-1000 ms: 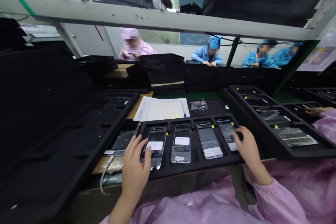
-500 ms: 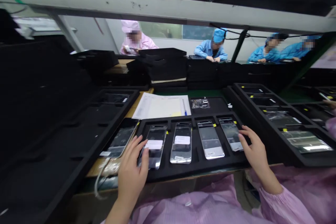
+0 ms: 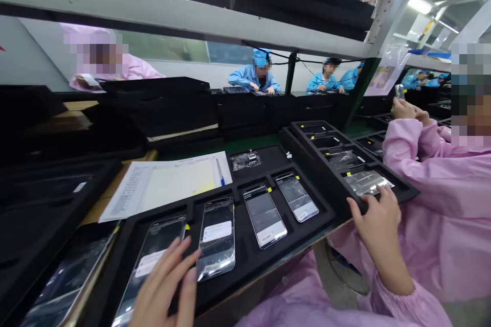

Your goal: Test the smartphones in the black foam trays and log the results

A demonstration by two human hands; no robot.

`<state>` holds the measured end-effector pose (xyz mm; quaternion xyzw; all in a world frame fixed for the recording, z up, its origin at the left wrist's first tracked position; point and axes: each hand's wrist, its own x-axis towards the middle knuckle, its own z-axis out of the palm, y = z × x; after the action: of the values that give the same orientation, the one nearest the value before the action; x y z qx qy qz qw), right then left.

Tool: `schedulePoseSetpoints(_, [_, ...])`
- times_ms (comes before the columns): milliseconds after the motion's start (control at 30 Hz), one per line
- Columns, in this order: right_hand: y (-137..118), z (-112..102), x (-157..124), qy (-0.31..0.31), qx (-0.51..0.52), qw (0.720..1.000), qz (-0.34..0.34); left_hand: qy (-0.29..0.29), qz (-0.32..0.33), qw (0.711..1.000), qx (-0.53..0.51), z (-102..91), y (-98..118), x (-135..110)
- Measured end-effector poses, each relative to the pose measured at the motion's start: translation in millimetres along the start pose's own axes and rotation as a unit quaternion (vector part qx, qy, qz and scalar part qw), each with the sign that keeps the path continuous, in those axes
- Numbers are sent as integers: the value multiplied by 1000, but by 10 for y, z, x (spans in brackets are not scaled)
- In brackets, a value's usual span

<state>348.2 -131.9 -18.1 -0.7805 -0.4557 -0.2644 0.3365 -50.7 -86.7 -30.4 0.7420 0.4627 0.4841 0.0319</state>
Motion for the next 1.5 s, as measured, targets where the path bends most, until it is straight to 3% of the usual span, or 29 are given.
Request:
schedulePoseSetpoints(67, [-242, 13, -59, -23, 62, 997, -30, -51, 0, 997, -63, 147, 292, 111])
schedulePoseSetpoints(133, [-508, 9, -124, -74, 136, 985, -73, -158, -51, 971, -175, 336, 578, 207])
schedulePoseSetpoints(200, [-708, -46, -165, -136, 204, 962, -117, -291, -164, 889, -314, 561, 848, 270])
schedulePoseSetpoints(267, [-759, -163, -154, -166, 244, 944, -147, -386, -288, 756, -444, 806, 1087, 300])
schedulePoseSetpoints(333, [-615, -311, -83, -130, 231, 955, -132, -429, -386, 633, -516, 1042, 1277, 307])
schedulePoseSetpoints(400, [-295, -426, 22, -66, 144, 986, -50, -424, -442, 565, -553, 1243, 1416, 301])
schedulePoseSetpoints(467, [126, -462, 117, -96, 0, 993, 75, -410, -463, 542, -569, 1396, 1519, 285])
schedulePoseSetpoints(500, [338, -450, 149, -137, -47, 981, 127, -404, -465, 538, -575, 1455, 1565, 274])
schedulePoseSetpoints(567, [687, -389, 181, -197, -63, 966, 156, -391, -463, 532, -591, 1544, 1654, 249])
schedulePoseSetpoints(667, [852, -295, 147, -205, 24, 966, 157, -348, -460, 527, -623, 1640, 1779, 220])
schedulePoseSetpoints(733, [685, -276, 64, -220, 135, 947, 190, -300, -463, 529, -645, 1698, 1837, 227])
schedulePoseSetpoints(800, [367, -299, -62, -272, 274, 898, 213, -226, -472, 555, -647, 1751, 1855, 268])
schedulePoseSetpoints(900, [-137, -377, -247, -383, 423, 805, 163, -115, -486, 622, -603, 1768, 1782, 382])
schedulePoseSetpoints(933, [-257, -400, -280, -408, 437, 790, 135, -93, -488, 640, -586, 1738, 1730, 422])
schedulePoseSetpoints(967, [-342, -416, -292, -408, 430, 798, 109, -81, -489, 651, -575, 1682, 1665, 458])
schedulePoseSetpoints(1000, [-391, -423, -280, -379, 404, 828, 87, -76, -488, 657, -570, 1595, 1586, 485])
schedulePoseSetpoints(1067, [-396, -405, -196, -245, 318, 915, 39, -67, -489, 665, -561, 1327, 1389, 501])
schedulePoseSetpoints(1133, [-325, -350, -68, -116, 237, 964, -17, -61, -498, 665, -553, 948, 1147, 462])
schedulePoseSetpoints(1233, [-201, -229, 89, -70, 183, 978, -78, -45, -546, 662, -511, 278, 753, 323])
schedulePoseSetpoints(1333, [-176, -103, 113, -106, 177, 973, -103, 24, -622, 659, -422, -341, 402, 130])
schedulePoseSetpoints(1433, [-293, 10, 37, -168, 205, 955, -131, 90, -661, 662, -342, -798, 66, -114])
schedulePoseSetpoints(1467, [-354, 47, 11, -188, 211, 949, -141, 82, -651, 687, -312, -915, -60, -205])
schedulePoseSetpoints(1500, [-419, 83, -7, -201, 213, 944, -151, 70, -613, 740, -266, -1016, -194, -291])
